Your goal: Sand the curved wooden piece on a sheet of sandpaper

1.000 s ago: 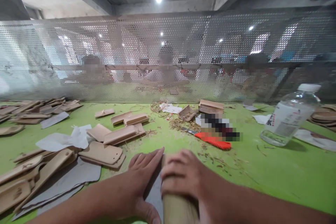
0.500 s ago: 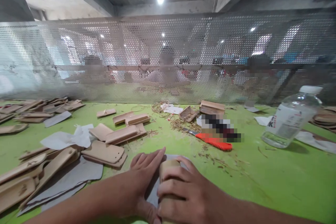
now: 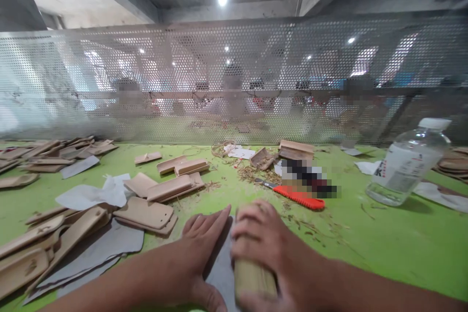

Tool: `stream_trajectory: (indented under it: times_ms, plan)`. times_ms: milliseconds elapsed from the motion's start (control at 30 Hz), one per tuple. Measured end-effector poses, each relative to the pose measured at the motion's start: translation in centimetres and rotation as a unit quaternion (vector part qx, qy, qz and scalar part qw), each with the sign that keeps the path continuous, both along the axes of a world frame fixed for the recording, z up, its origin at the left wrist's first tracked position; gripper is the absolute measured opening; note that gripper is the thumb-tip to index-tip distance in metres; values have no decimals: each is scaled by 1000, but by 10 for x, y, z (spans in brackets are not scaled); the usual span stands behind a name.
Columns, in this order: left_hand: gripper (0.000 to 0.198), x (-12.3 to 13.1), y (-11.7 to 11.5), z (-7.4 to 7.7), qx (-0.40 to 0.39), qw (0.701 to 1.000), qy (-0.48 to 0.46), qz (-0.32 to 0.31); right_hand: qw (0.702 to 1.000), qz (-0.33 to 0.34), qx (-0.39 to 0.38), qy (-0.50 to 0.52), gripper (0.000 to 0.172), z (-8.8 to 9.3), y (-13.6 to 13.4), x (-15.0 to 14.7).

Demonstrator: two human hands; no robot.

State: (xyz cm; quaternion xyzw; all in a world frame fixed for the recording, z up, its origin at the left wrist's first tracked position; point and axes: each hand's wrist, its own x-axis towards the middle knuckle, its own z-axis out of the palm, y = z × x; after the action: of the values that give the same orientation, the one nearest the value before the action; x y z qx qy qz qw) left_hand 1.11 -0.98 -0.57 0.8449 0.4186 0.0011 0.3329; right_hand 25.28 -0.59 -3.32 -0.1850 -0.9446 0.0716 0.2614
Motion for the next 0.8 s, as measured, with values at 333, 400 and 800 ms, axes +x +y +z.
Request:
stream_trajectory:
  times_ms: [333,400,800]
  plan:
    - [151,-2,2,-4,1,1000,-6,-8,1000,11,-11,-15,22,9,-6,3]
    - [150,-3,2,-5,0,1000,-6,-11,997,65,0,-33,13,9,-6,2]
    - [150,0,2,-2,6,1000,-10,-6,999,1,-25,-36,32,13,-7,2]
